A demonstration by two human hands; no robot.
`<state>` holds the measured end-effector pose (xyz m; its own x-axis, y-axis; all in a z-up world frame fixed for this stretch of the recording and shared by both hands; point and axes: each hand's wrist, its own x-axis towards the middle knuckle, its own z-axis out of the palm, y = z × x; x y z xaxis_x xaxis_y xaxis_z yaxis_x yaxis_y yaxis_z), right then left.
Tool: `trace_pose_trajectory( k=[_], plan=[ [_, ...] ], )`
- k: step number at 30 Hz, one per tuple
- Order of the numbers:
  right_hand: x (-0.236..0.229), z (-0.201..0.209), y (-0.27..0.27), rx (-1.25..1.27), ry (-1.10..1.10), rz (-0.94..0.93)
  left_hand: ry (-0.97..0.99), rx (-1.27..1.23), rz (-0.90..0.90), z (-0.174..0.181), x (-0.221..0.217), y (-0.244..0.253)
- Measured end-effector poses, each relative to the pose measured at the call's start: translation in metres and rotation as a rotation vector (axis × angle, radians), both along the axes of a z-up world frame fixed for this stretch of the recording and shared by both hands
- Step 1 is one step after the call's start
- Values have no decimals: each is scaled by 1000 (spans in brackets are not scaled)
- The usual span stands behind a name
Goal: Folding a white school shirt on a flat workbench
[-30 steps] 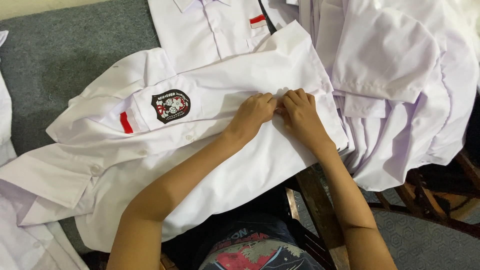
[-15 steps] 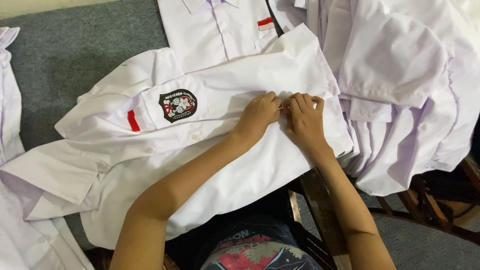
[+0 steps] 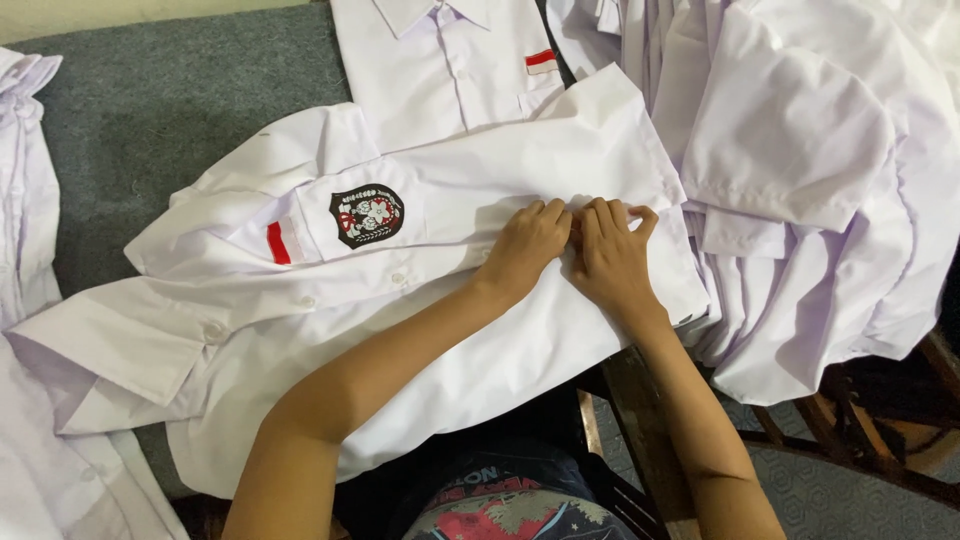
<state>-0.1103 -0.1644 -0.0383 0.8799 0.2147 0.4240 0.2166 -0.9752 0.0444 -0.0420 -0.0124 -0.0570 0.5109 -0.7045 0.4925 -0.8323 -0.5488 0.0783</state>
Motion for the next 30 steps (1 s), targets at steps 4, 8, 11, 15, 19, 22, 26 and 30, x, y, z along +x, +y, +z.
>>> trace_pose_trajectory(
  k=[4, 8, 11, 15, 19, 22, 26, 30],
  plan=[
    [2, -5, -2, -10, -5, -2, 77, -7, -18, -2, 0, -1],
    [4, -12, -4, -18, -75, 23, 126, -21, -27, -21, 8, -7],
    [2, -8, -2, -41, -90, 17, 303, -56, -59, -22, 11, -4],
    [-1, 9, -3, -21, -91, 26, 265, 50, -35, -6, 8, 0],
    [-8, 33, -13, 97, -27, 133, 425, 25, -79, 20, 7, 5],
    [-13, 31, -33, 76, -13, 148, 479, 104, -109, 13, 17, 4],
    [-23, 45, -58, -70, 98, 41, 482, 333, -217, 27, 5, 23],
    [-28, 38, -90, -70, 71, -108, 544, 460, -199, 24, -13, 38]
  ],
)
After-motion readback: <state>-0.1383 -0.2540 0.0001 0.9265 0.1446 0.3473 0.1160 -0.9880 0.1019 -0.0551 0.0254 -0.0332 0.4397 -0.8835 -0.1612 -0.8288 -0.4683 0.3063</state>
